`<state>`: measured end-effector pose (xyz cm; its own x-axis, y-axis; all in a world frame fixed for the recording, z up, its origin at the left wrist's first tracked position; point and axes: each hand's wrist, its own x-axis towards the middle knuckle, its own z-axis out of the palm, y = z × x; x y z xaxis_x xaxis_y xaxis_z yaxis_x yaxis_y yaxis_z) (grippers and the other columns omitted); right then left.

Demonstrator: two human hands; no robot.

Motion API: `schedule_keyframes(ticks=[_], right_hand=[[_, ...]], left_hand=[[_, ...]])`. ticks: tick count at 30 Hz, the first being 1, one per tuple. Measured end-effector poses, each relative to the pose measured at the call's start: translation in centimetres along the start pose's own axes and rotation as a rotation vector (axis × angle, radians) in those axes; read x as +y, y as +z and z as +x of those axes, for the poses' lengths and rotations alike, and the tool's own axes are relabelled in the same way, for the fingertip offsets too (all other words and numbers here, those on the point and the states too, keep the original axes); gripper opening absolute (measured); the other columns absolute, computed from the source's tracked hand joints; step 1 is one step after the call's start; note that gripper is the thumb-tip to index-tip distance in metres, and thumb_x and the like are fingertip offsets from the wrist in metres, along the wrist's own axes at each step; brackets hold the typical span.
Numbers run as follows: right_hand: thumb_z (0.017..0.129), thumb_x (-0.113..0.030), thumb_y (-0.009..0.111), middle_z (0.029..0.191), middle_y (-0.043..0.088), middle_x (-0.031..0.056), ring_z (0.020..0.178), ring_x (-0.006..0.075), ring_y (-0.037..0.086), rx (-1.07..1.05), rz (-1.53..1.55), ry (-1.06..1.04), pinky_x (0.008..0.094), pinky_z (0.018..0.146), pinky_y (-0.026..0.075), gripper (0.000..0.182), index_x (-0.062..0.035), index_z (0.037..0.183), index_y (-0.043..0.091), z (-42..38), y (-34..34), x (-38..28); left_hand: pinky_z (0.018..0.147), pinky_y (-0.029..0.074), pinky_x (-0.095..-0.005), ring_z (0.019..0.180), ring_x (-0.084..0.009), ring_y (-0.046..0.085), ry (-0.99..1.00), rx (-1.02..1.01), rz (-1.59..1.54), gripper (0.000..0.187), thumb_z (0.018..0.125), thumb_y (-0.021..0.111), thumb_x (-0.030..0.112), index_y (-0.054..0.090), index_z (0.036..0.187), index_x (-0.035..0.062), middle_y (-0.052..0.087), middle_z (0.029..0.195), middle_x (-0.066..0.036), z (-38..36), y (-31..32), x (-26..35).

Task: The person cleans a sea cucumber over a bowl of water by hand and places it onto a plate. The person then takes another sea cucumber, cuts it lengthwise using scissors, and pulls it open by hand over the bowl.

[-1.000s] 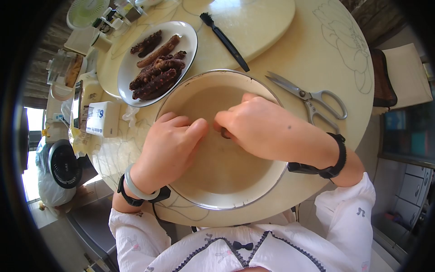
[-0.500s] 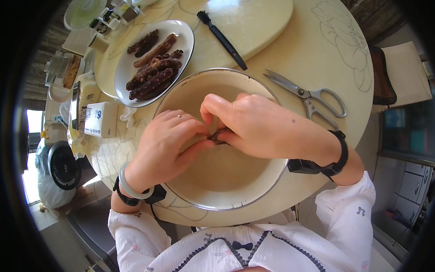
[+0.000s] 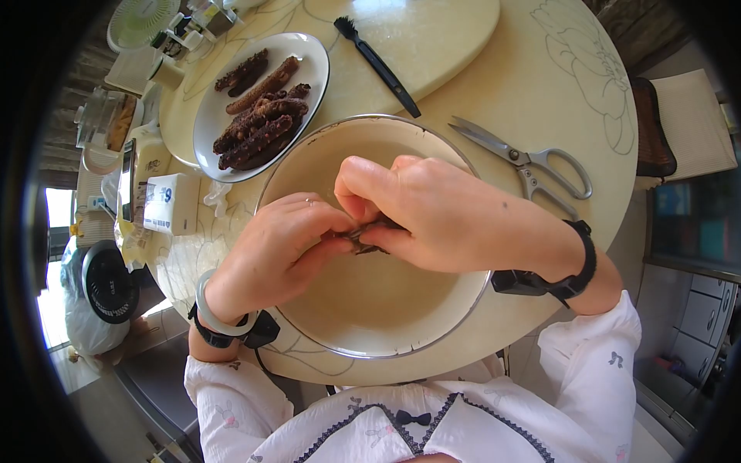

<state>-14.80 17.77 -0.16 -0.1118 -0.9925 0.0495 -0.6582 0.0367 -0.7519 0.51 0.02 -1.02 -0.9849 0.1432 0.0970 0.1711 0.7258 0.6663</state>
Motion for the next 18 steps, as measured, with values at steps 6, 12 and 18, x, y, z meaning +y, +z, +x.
schedule_keyframes(ticks=[6, 12, 18], right_hand=[[0.082, -0.005, 0.075, 0.082, 0.059, 0.0091, 0.076, 0.0267, 0.061, -0.002, 0.097, -0.003, 0.0365, 0.067, 0.049, 0.029, -0.0047, 0.097, 0.050, 0.18, -0.04, 0.05], [0.082, -0.003, 0.075, 0.083, 0.060, 0.0098, 0.076, 0.0271, 0.062, -0.030, 0.105, 0.055, 0.0359, 0.069, 0.051, 0.029, -0.0037, 0.097, 0.050, 0.29, -0.11, -0.29], [0.081, 0.001, 0.073, 0.085, 0.061, 0.0114, 0.080, 0.0286, 0.064, -0.024, 0.091, 0.092, 0.0361, 0.073, 0.052, 0.029, -0.0030, 0.098, 0.050, 0.27, -0.13, -0.17]], left_hand=[[0.076, 0.049, -0.0420, 0.084, -0.0329, 0.064, -0.015, 0.003, -0.023, 0.017, 0.082, 0.071, 0.003, 0.066, 0.098, 0.0040, 0.067, 0.086, -0.011, -0.09, 0.07, 0.00], [0.074, 0.050, -0.0422, 0.082, -0.0337, 0.064, -0.015, 0.037, -0.030, 0.020, 0.080, 0.068, -0.001, 0.066, 0.099, 0.0045, 0.067, 0.085, -0.011, -0.11, 0.15, 0.02], [0.073, 0.050, -0.0419, 0.081, -0.0338, 0.064, 0.002, 0.112, -0.010, 0.027, 0.079, 0.067, -0.003, 0.063, 0.105, 0.0046, 0.066, 0.085, -0.011, 0.07, 0.85, -0.17]])
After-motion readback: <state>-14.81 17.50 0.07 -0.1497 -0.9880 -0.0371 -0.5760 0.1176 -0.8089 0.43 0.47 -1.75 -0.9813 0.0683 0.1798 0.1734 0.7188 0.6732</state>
